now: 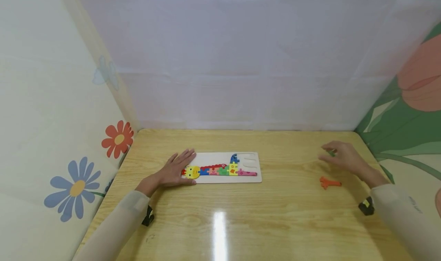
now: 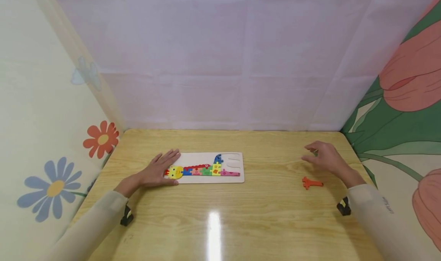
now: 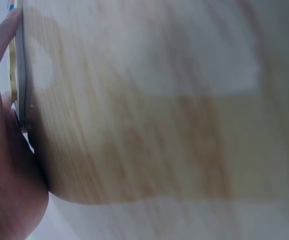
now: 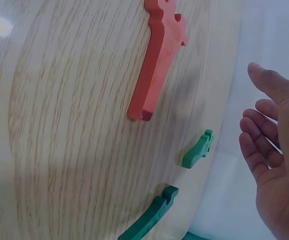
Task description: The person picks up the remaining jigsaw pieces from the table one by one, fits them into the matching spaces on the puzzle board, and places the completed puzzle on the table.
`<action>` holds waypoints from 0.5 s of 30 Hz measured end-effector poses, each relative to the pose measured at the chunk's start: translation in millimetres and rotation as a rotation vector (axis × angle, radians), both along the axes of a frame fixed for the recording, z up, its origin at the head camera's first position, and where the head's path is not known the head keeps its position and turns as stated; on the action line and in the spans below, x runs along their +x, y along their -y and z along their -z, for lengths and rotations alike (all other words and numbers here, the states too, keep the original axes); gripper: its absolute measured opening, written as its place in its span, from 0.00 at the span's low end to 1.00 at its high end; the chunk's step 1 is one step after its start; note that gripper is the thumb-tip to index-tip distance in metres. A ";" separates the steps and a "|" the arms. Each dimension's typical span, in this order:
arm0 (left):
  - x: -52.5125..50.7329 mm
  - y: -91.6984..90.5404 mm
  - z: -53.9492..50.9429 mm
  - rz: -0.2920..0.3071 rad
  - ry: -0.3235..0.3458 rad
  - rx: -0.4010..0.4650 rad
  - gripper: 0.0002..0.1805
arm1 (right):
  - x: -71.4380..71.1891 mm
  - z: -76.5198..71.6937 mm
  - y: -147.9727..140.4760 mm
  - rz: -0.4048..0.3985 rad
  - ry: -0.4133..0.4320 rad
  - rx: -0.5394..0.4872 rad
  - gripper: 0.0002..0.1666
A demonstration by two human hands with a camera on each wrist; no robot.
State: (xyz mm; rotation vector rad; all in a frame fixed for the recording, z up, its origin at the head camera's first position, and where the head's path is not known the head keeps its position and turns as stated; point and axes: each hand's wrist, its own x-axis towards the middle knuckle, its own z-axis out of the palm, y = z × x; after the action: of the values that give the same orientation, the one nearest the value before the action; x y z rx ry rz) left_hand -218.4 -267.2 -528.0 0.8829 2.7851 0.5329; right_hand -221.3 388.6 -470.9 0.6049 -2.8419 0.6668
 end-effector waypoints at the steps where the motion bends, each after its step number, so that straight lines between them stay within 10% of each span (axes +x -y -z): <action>1: -0.1 0.2 0.2 0.001 -0.004 0.003 0.63 | 0.1 -0.3 -1.3 0.007 0.009 -0.002 0.25; 15: -1.2 -0.1 0.6 0.001 0.006 -0.011 0.63 | -2.1 1.8 -15.2 0.085 0.071 0.003 0.27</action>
State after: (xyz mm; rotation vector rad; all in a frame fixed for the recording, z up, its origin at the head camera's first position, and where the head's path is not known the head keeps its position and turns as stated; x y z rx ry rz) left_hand -219.6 -267.1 -528.6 0.8790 2.7790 0.5187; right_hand -223.4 403.8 -472.7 0.4663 -2.9161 0.6825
